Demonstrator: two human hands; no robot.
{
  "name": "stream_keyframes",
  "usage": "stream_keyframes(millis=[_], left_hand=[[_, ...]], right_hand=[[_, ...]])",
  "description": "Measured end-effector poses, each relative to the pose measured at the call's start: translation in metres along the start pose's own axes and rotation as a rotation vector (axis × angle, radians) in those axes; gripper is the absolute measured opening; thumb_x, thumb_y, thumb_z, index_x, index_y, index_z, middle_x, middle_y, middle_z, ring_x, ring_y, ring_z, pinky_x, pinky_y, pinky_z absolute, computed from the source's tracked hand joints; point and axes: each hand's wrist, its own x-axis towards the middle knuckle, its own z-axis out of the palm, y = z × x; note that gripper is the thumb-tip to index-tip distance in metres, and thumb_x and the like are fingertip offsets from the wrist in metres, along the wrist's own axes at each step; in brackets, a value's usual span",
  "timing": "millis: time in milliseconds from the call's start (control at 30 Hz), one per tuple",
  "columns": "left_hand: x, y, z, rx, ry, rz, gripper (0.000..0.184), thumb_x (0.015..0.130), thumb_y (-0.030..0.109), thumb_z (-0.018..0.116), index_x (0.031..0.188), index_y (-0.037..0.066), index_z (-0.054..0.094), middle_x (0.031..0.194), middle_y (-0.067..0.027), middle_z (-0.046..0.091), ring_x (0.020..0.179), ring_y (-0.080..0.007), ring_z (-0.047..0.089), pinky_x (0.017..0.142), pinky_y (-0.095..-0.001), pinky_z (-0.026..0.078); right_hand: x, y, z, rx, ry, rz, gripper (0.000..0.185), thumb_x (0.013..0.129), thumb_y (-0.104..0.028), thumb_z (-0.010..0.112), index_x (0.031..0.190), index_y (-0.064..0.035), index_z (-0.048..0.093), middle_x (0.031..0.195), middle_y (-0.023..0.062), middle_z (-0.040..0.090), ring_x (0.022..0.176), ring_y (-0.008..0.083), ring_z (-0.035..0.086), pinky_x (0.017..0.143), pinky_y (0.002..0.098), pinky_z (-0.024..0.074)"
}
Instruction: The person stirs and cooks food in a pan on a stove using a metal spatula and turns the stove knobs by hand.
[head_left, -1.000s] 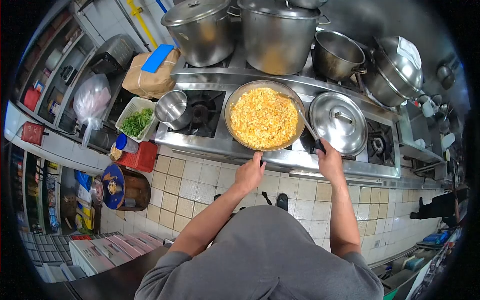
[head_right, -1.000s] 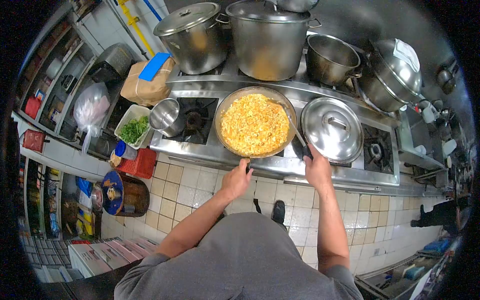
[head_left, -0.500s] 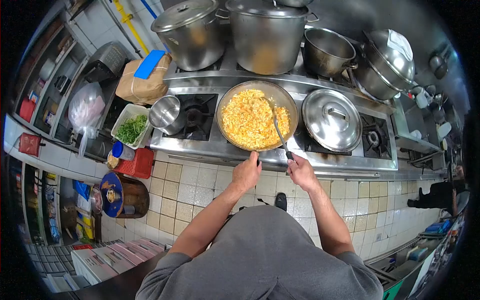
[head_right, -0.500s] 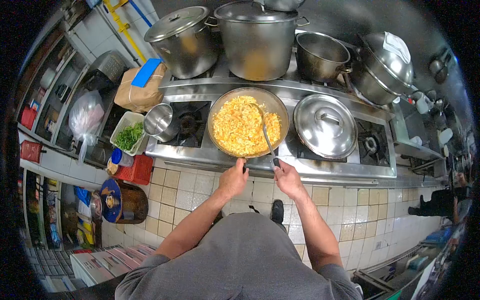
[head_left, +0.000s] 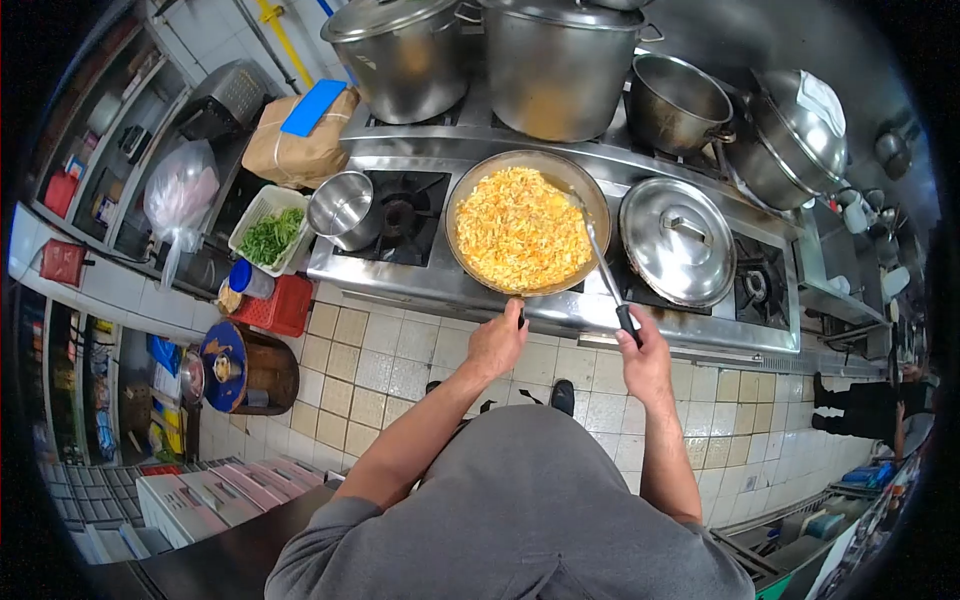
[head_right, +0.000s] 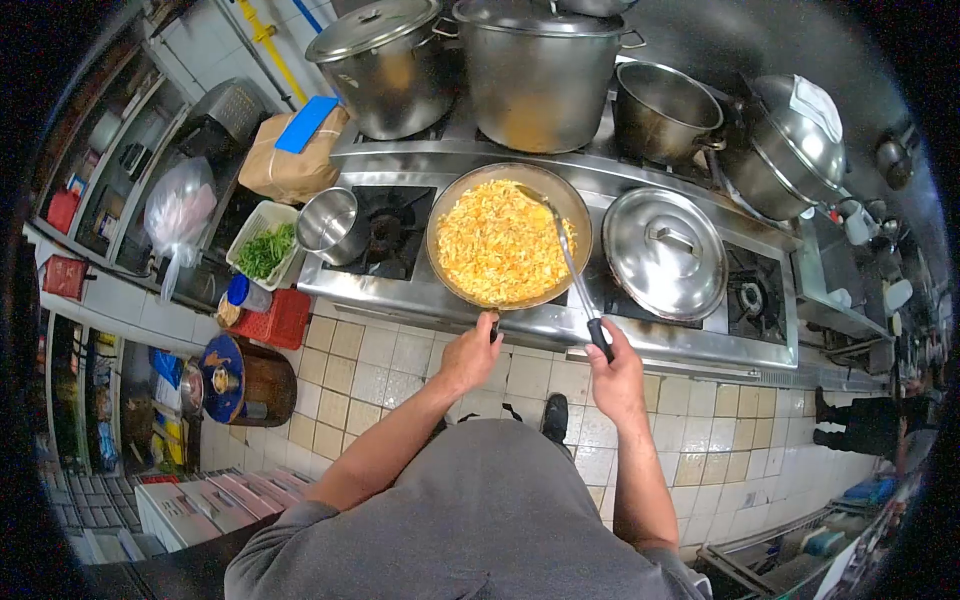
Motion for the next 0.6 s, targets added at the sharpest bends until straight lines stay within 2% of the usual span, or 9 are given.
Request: stream_keyframes(millis=[33,67,167,200,267,400,467,533,600], left_hand=[[-0.001,0.0,0.0,0.0,0.0,-0.005,0.037,0.107,0.027,0.061,0.135,0.008,0.045,0.093,-0.0247,0.074,0.088,-0.0476,0.073,0.076,-0.0595,0.054],[-0.001,0.0,0.0,-0.007,0.005,-0.007,0.037,0.107,0.027,0.061,0.135,0.009,0.045,0.093,-0.025,0.074,0.088,-0.048,0.072,0.076,-0.0599,0.054],[0.004,0.002,-0.003,-0.023,0.01,0.003,0.037,0.106,0.027,0.062,0.135,0.009,0.046,0.093,-0.0253,0.074,0.09,-0.0484,0.072,0.077,-0.0603,0.054],[0.005,0.004,-0.005,-0.03,0.009,0.012,0.037,0.105,0.027,0.062,0.135,0.01,0.046,0.094,-0.0252,0.074,0.091,-0.0484,0.072,0.077,-0.0604,0.054],[0.008,0.008,-0.009,-0.023,-0.005,0.01,0.037,0.105,0.027,0.062,0.134,0.009,0.047,0.094,-0.0249,0.075,0.091,-0.0484,0.072,0.078,-0.0603,0.054],[0.011,0.014,-0.013,-0.027,-0.044,0.003,0.036,0.103,0.026,0.064,0.13,0.009,0.049,0.095,-0.0239,0.075,0.092,-0.0483,0.072,0.08,-0.0602,0.053],[0.01,0.018,-0.015,-0.013,-0.054,-0.012,0.038,0.101,0.025,0.066,0.13,0.008,0.048,0.096,-0.0239,0.075,0.093,-0.0474,0.072,0.081,-0.0601,0.054],[0.01,0.019,-0.013,-0.001,-0.065,-0.022,0.041,0.099,0.025,0.068,0.13,0.008,0.048,0.097,-0.0239,0.075,0.094,-0.0464,0.073,0.081,-0.0599,0.055],[0.01,0.016,-0.014,0.001,-0.06,-0.038,0.042,0.099,0.024,0.068,0.131,0.009,0.047,0.098,-0.023,0.076,0.095,-0.0463,0.073,0.082,-0.0602,0.054]], right_hand=[[-0.001,-0.003,-0.004,0.012,0.005,0.002,0.053,0.101,-0.008,0.07,0.152,-0.0025,0.056,0.097,0.0127,0.076,0.086,0.0139,0.067,0.082,0.0304,0.0546],[-0.003,-0.005,-0.007,0.012,0.002,0.002,0.053,0.101,-0.008,0.07,0.152,-0.0025,0.056,0.097,0.0127,0.076,0.086,0.0139,0.067,0.082,0.0304,0.0546],[-0.007,-0.013,-0.02,-0.18,0.015,-0.066,0.052,0.098,-0.005,0.071,0.149,-0.002,0.06,0.124,0.0226,0.077,0.115,0.0225,0.074,0.1,0.0335,0.0542],[-0.01,-0.018,-0.028,-0.18,0.014,-0.066,0.052,0.098,-0.005,0.071,0.149,-0.002,0.06,0.124,0.0226,0.077,0.115,0.0225,0.074,0.1,0.0335,0.0542],[-0.014,-0.028,-0.039,-0.173,-0.072,-0.154,0.057,0.095,-0.007,0.073,0.15,-0.0084,0.06,0.121,0.0271,0.075,0.114,0.0357,0.075,0.098,0.0395,0.0567],[-0.011,-0.03,-0.033,-0.268,-0.199,-0.236,0.051,0.096,-0.01,0.07,0.147,-0.0089,0.063,0.12,0.0276,0.075,0.112,0.0399,0.074,0.097,0.0445,0.0573],[0.011,-0.029,-0.001,-0.652,-0.239,-0.184,0.049,0.098,-0.012,0.065,0.147,-0.0129,0.063,0.116,0.0261,0.075,0.109,0.0416,0.073,0.095,0.0511,0.0577],[0.039,-0.023,0.03,-0.777,-0.273,-0.049,0.05,0.099,-0.016,0.061,0.149,-0.0184,0.06,0.112,0.0245,0.076,0.103,0.0433,0.074,0.091,0.056,0.0575],[0.052,-0.014,0.053,-0.775,-0.256,-0.042,0.052,0.1,-0.017,0.062,0.151,-0.0206,0.058,0.11,0.0241,0.076,0.103,0.0438,0.074,0.091,0.0563,0.0575]])
